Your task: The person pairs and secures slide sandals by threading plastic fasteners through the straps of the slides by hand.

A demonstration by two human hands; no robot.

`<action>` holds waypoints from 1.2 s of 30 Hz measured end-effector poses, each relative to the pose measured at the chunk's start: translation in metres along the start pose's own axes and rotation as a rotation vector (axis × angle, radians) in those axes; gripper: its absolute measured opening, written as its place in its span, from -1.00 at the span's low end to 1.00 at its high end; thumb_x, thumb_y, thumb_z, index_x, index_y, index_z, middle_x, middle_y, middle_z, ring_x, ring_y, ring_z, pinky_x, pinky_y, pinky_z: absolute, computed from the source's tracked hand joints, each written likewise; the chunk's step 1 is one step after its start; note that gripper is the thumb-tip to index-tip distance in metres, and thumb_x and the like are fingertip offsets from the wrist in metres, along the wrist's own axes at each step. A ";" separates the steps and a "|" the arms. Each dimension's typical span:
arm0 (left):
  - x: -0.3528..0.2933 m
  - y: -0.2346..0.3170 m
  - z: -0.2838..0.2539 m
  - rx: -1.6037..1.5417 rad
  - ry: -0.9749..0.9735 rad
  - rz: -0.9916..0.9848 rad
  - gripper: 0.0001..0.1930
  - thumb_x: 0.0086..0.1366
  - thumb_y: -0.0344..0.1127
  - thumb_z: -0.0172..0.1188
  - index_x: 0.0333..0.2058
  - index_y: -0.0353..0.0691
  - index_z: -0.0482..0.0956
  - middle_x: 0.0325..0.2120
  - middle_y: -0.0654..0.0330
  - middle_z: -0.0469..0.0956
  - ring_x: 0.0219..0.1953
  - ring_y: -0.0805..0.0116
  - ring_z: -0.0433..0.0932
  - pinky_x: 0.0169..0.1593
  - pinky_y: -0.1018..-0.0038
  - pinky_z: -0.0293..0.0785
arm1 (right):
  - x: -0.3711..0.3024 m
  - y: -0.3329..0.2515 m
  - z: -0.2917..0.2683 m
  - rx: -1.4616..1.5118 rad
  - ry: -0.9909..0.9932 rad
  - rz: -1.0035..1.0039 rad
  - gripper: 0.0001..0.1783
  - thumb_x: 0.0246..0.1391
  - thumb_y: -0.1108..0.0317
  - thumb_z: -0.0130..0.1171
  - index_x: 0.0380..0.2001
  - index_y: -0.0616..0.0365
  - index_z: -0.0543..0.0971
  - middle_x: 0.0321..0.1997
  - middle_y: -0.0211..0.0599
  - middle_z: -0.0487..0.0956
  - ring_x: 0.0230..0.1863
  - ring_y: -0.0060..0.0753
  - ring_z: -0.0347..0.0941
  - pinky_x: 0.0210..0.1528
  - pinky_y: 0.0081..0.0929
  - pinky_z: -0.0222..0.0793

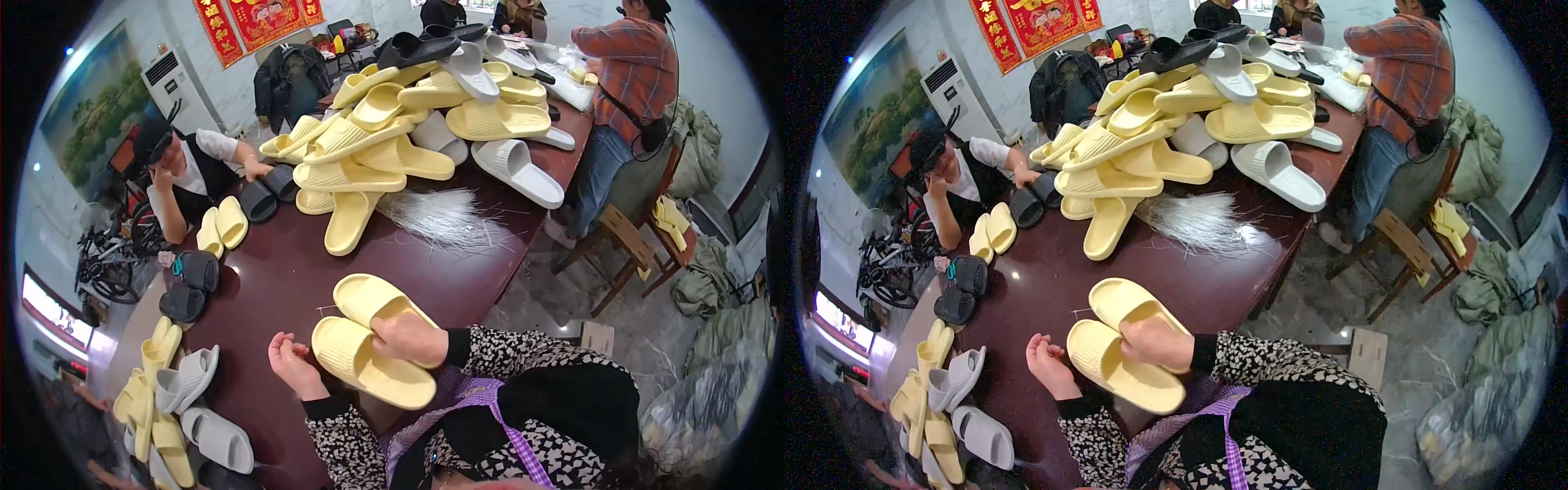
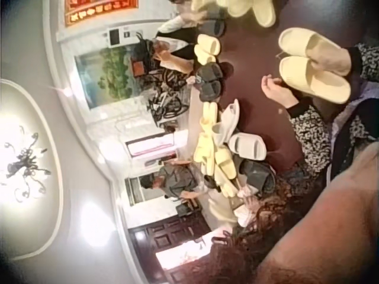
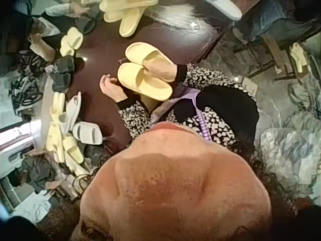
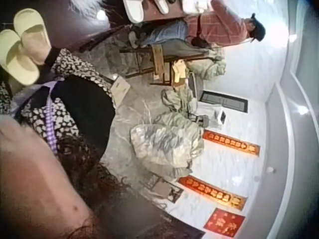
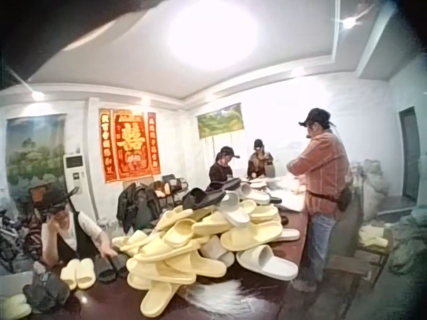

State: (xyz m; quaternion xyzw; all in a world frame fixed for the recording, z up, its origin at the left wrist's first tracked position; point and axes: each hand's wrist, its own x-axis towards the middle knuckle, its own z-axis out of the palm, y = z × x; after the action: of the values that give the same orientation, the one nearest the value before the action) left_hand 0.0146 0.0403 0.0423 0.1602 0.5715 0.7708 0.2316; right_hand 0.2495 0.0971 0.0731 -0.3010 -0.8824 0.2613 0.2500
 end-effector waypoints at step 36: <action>-0.022 0.015 0.008 -0.084 -0.155 -0.066 -0.80 0.22 -0.44 0.11 -0.17 -0.35 0.49 -0.62 0.33 0.37 -0.65 0.60 0.29 -0.57 0.64 0.24 | 0.045 0.101 -0.125 0.443 0.342 0.073 -0.71 0.22 0.47 0.08 0.01 0.27 0.45 -0.28 -0.36 0.56 -0.43 -0.66 0.40 -0.35 -0.67 0.40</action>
State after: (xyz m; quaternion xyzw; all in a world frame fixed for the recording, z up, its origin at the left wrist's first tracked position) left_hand 0.0350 0.0312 0.0592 0.1904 0.5241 0.7712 0.3071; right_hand 0.3335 0.2341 0.1162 -0.3102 -0.7374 0.4021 0.4453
